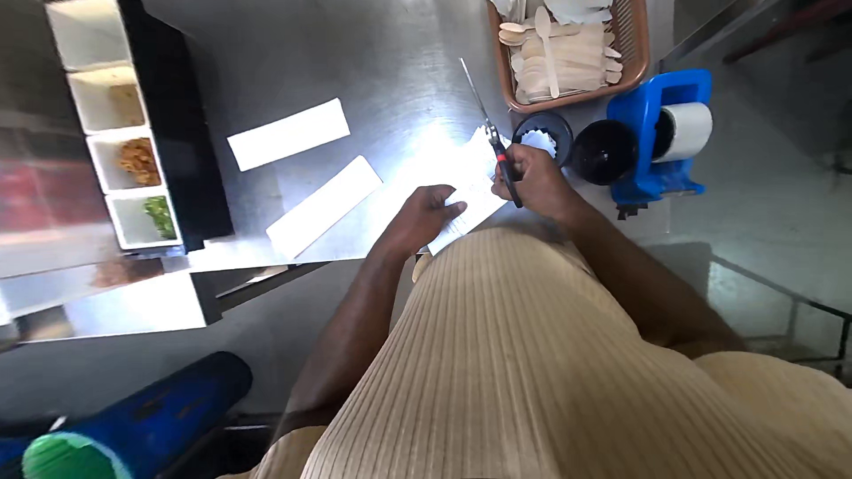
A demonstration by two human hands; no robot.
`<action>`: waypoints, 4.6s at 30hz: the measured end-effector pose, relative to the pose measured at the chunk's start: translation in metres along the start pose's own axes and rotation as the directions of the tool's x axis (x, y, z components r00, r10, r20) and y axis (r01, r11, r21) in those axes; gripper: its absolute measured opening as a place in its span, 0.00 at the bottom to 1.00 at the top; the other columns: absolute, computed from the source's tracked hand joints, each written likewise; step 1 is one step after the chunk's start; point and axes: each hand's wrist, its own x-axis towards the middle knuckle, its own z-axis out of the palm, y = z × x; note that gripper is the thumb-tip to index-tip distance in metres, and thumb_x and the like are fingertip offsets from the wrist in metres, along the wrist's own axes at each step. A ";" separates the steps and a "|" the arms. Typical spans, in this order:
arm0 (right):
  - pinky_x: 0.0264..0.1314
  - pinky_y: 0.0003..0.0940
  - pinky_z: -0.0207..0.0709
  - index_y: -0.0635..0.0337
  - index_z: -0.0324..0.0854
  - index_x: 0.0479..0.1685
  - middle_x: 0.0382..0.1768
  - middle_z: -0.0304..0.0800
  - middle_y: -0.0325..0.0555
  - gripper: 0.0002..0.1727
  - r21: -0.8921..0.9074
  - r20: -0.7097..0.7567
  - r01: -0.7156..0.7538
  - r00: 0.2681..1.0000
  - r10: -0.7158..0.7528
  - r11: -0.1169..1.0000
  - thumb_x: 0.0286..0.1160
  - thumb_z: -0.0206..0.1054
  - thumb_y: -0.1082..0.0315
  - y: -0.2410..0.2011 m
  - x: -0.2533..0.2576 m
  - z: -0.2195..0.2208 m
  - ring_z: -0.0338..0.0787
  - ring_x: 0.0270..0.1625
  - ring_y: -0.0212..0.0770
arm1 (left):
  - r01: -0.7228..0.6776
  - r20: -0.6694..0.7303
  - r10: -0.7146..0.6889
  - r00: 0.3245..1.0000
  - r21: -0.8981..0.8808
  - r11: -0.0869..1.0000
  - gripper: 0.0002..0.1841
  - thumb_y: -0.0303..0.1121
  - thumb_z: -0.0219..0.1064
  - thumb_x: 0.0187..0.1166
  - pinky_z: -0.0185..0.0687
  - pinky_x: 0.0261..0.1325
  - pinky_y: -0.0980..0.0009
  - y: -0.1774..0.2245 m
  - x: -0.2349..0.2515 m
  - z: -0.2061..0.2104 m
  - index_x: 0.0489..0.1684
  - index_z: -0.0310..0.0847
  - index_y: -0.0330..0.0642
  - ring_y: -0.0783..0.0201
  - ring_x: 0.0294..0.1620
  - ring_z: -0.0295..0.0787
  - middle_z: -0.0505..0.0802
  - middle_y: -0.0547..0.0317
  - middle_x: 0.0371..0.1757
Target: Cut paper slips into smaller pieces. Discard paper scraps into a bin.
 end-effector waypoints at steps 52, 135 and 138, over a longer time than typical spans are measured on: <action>0.35 0.40 0.75 0.57 0.81 0.41 0.26 0.78 0.41 0.26 -0.335 0.472 -0.004 0.865 0.172 0.942 0.75 0.70 0.40 0.042 -0.036 -0.036 0.78 0.29 0.38 | 0.074 -0.272 -0.039 0.962 0.119 0.990 0.12 0.35 0.67 0.85 0.83 0.32 0.57 -0.001 0.033 0.000 0.31 0.84 0.37 0.60 0.24 0.85 0.88 0.52 0.24; 0.33 0.36 0.84 0.60 0.82 0.47 0.31 0.88 0.43 0.22 -0.042 -0.038 0.003 0.999 -0.004 0.999 0.67 0.81 0.53 0.002 -0.012 -0.012 0.87 0.30 0.37 | -0.108 -0.470 -0.059 0.881 -0.321 0.941 0.07 0.28 0.63 0.87 0.93 0.31 0.61 -0.018 0.004 0.010 0.39 0.80 0.32 0.61 0.21 0.89 0.88 0.54 0.23; 0.38 0.45 0.81 0.58 0.80 0.54 0.34 0.85 0.45 0.29 -0.237 0.205 -0.113 0.965 0.163 0.965 0.69 0.76 0.42 0.011 -0.027 -0.029 0.84 0.34 0.41 | -0.164 -0.571 -0.037 0.820 -0.296 0.941 0.07 0.28 0.64 0.87 0.91 0.29 0.63 -0.019 0.012 -0.001 0.42 0.81 0.31 0.61 0.21 0.89 0.90 0.53 0.25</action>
